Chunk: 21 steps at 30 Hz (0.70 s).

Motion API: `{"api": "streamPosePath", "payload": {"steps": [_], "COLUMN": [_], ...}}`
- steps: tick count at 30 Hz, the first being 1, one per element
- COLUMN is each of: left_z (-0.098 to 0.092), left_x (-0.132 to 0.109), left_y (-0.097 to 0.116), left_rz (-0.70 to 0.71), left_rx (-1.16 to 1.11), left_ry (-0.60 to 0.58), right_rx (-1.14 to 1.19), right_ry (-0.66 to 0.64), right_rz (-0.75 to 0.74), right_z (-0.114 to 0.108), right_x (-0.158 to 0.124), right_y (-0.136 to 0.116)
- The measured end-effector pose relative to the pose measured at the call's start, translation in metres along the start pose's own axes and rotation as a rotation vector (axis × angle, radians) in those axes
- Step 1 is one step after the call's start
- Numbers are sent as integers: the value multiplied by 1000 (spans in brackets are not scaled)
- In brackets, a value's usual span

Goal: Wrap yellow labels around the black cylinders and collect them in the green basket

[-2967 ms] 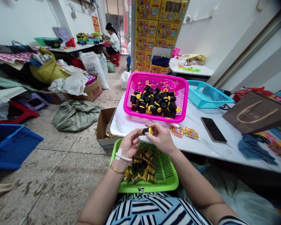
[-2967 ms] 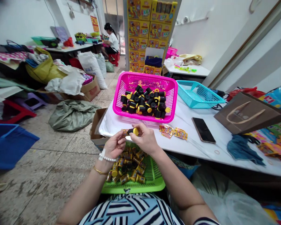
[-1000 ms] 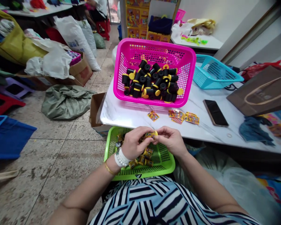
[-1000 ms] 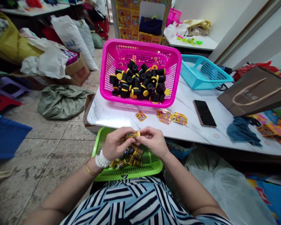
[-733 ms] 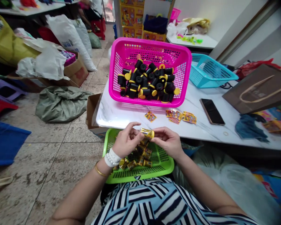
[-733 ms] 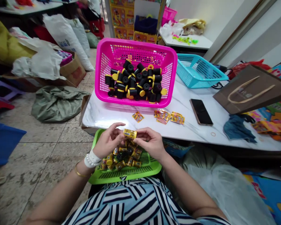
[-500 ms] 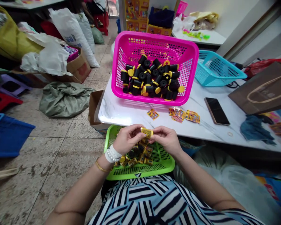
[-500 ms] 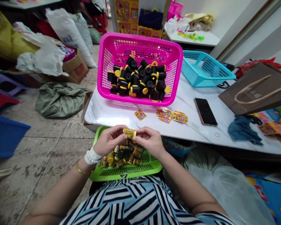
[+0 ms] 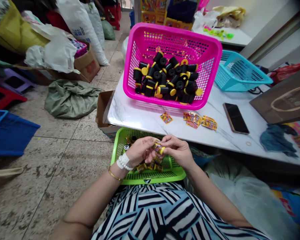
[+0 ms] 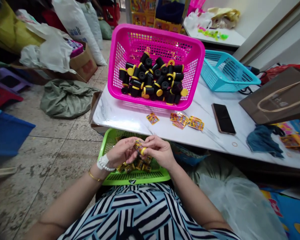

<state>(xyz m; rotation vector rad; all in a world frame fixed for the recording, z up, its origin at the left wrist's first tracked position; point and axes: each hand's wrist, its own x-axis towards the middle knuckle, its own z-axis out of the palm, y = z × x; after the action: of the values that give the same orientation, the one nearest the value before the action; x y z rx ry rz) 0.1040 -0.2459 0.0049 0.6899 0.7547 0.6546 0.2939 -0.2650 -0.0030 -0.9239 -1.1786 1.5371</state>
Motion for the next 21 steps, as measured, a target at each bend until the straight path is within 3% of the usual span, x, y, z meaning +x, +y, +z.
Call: {"api": "streamPosePath", "payload": {"steps": [2, 5, 10, 16, 21], "left_z": [1, 2, 6, 0, -8], "left_x": [-3, -6, -8, -5, -3], "left_y": [-7, -18, -26, -28, -35], "left_rz": [-32, -57, -79, -85, -49], "left_rx": [-33, -18, -17, -182, -152], "left_ry": [-35, 51, 181, 30, 120], "right_rx": [98, 114, -202, -283, -513], "right_ry": [30, 60, -2, 52, 27], "right_rz": [6, -42, -148, -299, -384], "right_z": [5, 12, 12, 4, 6], "right_x": [-7, -15, -15, -12, -9], "right_y": [8, 15, 13, 18, 15]}}
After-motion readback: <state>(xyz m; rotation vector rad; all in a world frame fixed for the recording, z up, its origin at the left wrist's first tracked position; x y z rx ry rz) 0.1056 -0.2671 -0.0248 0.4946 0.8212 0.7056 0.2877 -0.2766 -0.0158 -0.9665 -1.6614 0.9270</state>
